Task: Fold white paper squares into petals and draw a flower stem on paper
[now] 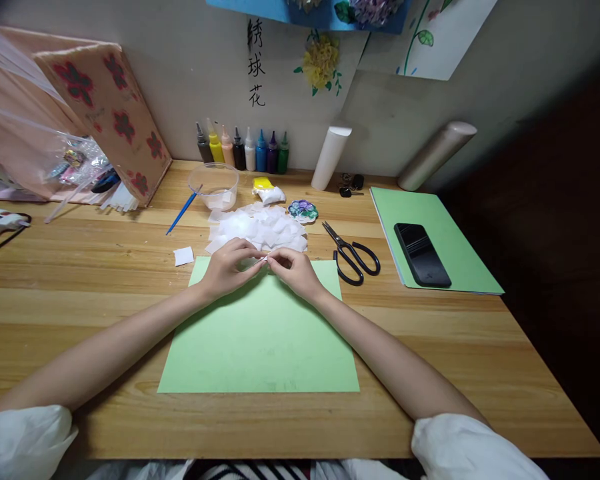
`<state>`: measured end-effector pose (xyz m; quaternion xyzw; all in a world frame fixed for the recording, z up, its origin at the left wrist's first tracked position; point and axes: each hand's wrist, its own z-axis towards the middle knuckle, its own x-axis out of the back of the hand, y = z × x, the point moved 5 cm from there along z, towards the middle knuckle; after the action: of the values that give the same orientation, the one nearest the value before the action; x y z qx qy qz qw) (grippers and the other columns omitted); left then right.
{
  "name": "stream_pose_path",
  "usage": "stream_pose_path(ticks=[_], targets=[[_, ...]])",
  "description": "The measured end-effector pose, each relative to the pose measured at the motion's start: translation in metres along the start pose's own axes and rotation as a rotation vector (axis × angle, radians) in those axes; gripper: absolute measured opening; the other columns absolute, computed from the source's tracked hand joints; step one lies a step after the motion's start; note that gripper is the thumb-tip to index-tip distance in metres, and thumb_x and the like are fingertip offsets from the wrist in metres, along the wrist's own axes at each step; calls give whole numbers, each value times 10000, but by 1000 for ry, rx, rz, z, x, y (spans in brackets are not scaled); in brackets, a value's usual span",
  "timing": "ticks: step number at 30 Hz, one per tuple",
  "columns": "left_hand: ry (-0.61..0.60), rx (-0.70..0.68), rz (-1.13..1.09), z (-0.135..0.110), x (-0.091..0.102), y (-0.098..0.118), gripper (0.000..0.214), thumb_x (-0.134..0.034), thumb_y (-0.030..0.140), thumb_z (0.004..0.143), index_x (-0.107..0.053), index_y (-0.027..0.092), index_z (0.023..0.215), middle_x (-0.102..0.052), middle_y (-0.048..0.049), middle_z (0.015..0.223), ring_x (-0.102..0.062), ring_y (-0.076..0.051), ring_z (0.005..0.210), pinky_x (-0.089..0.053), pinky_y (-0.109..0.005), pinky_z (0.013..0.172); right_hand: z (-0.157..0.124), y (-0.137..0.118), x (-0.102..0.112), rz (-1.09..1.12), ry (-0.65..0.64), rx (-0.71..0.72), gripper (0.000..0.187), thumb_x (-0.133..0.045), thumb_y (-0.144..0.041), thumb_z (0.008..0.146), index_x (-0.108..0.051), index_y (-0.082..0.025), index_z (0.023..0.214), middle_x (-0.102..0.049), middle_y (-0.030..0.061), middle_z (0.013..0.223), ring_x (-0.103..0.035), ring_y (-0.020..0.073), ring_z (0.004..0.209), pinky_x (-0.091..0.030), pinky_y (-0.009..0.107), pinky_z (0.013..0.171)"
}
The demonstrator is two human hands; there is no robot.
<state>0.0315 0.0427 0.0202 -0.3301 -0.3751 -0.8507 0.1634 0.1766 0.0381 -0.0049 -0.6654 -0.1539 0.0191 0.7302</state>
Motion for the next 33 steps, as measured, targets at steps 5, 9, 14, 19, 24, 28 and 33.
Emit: stream_pose_path(ticks=[5, 9, 14, 19, 24, 28, 33], targets=[[-4, 3, 4, 0, 0, 0, 177, -568, 317, 841, -690, 206, 903, -634, -38, 775, -566, -160, 767, -448, -282, 673, 0, -1, 0, 7, -1, -6, 223, -603, -381, 795, -647, -163, 773, -632, 29, 735, -556, 137, 661, -436, 265, 620], [2, -6, 2, 0, 0, 0, 184, -568, 322, 842, -691, 201, 906, -632, -40, 776, -565, -161, 768, -445, -281, 672, -1, 1, 0, 21, -10, -15, 221, -594, -377, 806, -644, -162, 785, -626, 27, 735, -556, 137, 665, -434, 264, 623], [4, -9, -3, 0, 0, 0, 179, -570, 321, 841, -689, 205, 909, -633, -39, 780, -564, -160, 771, -446, -282, 677, -1, 2, 1, 15, -15, -14, 236, -587, -390, 813, -645, -163, 785, -623, 23, 729, -551, 135, 659, -427, 262, 618], [22, -25, -9, 0, 0, 0, 169, -579, 306, 836, -689, 195, 902, -632, -39, 778, -563, -157, 767, -445, -277, 670, 0, 0, 0, 12, -12, -2, 245, -591, -393, 808, -644, -156, 773, -606, 17, 692, -525, 126, 627, -407, 257, 591], [35, -38, -9, -1, 0, 0, 167, -587, 300, 833, -693, 191, 902, -631, -38, 772, -562, -154, 757, -445, -272, 661, 0, -2, 0, 32, -16, -2, 239, -598, -385, 802, -640, -152, 767, -611, 22, 707, -533, 126, 646, -416, 255, 608], [44, -44, -11, -1, 0, 0, 162, -590, 296, 832, -692, 191, 901, -631, -37, 775, -562, -152, 759, -445, -269, 659, 0, -1, -1, 40, -13, -13, 231, -608, -384, 793, -639, -157, 763, -616, 22, 709, -542, 129, 648, -423, 256, 612], [32, -45, -9, -1, 0, 0, 164, -588, 300, 834, -689, 195, 908, -630, -36, 780, -563, -153, 767, -444, -270, 669, 0, 0, 0, 11, -9, -4, 237, -597, -390, 801, -641, -160, 761, -625, 24, 716, -549, 134, 657, -426, 260, 619]])
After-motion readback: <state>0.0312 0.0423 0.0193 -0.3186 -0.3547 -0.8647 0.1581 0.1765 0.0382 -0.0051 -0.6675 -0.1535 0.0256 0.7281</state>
